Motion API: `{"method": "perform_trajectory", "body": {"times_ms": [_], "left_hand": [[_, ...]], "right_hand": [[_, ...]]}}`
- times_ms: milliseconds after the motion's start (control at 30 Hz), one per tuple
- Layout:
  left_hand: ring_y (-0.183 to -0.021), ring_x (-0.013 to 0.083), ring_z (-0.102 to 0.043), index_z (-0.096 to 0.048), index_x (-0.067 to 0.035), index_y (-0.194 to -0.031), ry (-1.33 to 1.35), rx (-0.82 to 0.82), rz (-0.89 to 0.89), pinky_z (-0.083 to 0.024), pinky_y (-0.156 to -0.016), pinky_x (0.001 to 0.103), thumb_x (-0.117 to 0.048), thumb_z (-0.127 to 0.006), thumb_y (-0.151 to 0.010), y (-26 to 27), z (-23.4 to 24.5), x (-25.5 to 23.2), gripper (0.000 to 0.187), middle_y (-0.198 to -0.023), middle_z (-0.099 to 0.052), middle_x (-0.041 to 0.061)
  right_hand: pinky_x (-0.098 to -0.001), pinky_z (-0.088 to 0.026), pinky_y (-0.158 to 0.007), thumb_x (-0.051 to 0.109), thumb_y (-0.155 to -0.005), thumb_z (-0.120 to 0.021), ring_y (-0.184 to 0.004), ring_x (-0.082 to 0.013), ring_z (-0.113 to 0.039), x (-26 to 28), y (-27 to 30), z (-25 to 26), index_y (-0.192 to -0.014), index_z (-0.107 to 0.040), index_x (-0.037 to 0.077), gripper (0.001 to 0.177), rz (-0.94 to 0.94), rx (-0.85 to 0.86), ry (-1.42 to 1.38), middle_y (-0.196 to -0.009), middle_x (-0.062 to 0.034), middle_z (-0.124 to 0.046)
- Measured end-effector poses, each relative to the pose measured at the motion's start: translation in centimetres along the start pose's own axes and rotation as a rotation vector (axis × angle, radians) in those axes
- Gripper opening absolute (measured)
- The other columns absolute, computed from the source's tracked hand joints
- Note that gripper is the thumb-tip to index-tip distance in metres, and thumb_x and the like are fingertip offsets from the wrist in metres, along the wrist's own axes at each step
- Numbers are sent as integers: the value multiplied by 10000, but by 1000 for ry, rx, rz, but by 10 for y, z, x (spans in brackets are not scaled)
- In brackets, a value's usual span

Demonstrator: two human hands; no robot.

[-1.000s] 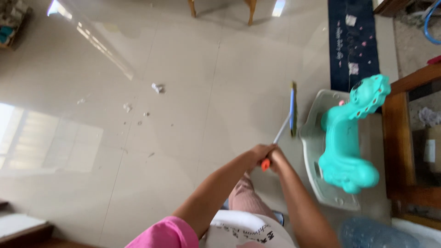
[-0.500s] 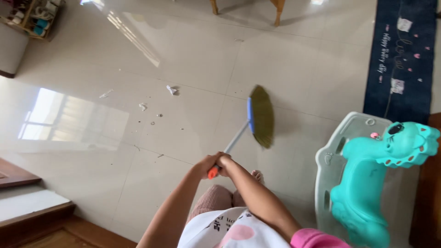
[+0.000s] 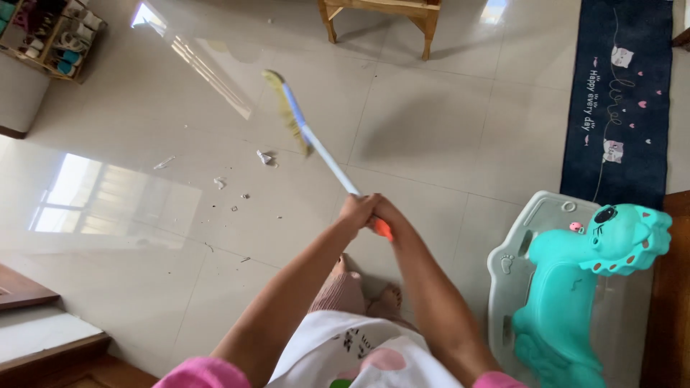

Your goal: The recorder sweeps the floor using a broom in a home environment.

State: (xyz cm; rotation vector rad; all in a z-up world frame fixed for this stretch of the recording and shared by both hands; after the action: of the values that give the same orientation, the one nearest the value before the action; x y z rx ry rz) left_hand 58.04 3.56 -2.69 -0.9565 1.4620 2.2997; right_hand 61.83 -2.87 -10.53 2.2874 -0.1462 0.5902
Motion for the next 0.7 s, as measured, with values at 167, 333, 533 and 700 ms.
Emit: {"method": "perform_trajectory", "body": {"times_ms": [167, 333, 533, 700], "left_hand": [[-622, 107, -547, -625, -100, -1181, 208, 312, 49, -589, -638, 317, -451, -691, -907, 10, -88, -20, 450, -775, -550, 6], [-645, 114, -530, -682, -115, -1163, 135, 542, 109, -554, -640, 323, -504, -586, -953, -34, -189, -41, 452, -795, -539, 16], [-624, 208, -618, -671, 31, -1068, -88, 554, 119, -520, -551, 379, -484, -459, -1015, -119, -222, -39, 560, -813, -651, 123], [-613, 165, -623, -648, -5, -1060, -26, 431, 387, -586, -589, 350, -492, -403, -1078, -154, -151, 6, 545, -812, -659, 81]], "right_hand": [[-296, -408, -373, 58, -944, -468, -461, -134, -503, 69, 84, 48, -871, -599, 2, 161, 146, -271, 438, -622, -77, -571], [-324, -354, -366, -1, -904, -414, -486, -147, -478, 116, 111, 116, -921, -636, -7, 223, 114, -526, 381, -658, -85, -559], [-370, -573, -504, 184, -1033, -379, -682, -245, -649, 103, 29, 204, -1171, -456, -131, 351, 37, -648, -31, -979, -235, -611], [-401, -608, -520, 193, -1006, -432, -650, -272, -653, 58, -55, 171, -1059, -541, -120, 335, -221, -433, 85, -882, -241, -632]]}}
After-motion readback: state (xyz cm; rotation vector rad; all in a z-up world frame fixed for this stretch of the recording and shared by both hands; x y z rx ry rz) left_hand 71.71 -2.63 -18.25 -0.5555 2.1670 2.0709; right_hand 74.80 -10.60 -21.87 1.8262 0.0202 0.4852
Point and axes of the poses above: each hand's wrist, its own y-axis away from the middle knuckle, its own z-axis out of the back of the hand, x = y × z, the point moved 8 cm from there along -y, towards the middle knuckle
